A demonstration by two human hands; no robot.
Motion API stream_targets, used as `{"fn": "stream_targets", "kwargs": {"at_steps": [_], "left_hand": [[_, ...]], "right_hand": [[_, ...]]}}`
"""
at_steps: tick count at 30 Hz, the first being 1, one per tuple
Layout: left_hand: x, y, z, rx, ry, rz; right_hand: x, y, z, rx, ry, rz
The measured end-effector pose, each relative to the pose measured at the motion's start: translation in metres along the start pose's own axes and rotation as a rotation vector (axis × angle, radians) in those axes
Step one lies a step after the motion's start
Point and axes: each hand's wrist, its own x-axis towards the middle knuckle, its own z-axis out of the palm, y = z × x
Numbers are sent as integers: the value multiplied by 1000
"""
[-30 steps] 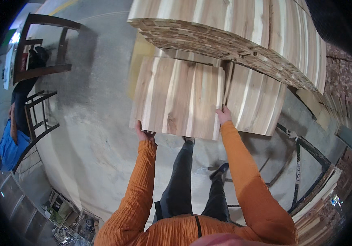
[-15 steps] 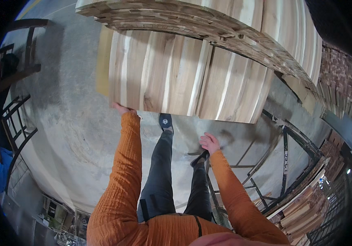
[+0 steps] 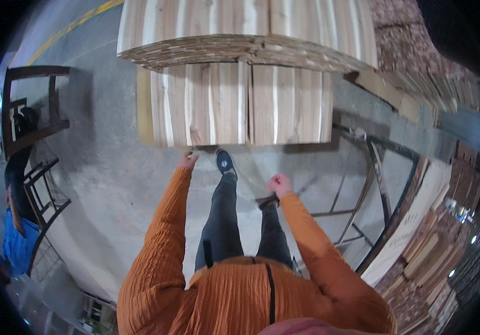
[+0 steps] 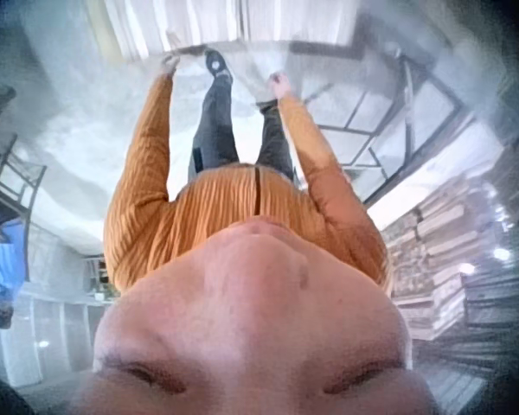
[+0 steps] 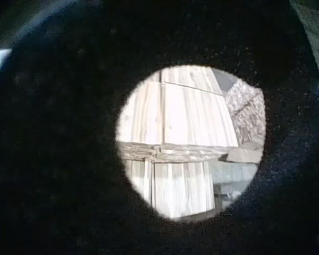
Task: The person repeatedly picks up stacks of wooden planks, applies glue to the edges using a handheld applicator, and places the planks back on a table. The process is repeated multiple times in a workshop setting.
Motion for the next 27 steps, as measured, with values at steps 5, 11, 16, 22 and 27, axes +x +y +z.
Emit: {"fn": "stream_targets", "kwargs": {"at_steps": [5, 11, 16, 22, 27], "left_hand": [[-68, 49, 33, 136, -116, 119], [-141, 98, 81, 313, -154, 416], [-198, 116, 121, 535, -213, 464], [-280, 107, 198, 606, -232, 436], [-351, 80, 255, 743, -324, 711]], "right_hand": [[-67, 2, -56, 2, -98, 7], [-165, 69, -133, 255, 118, 82], [-239, 173, -188, 379, 267, 113], [-310, 280, -224, 347, 374, 285], [-337, 327, -227, 358, 302, 435]]}}
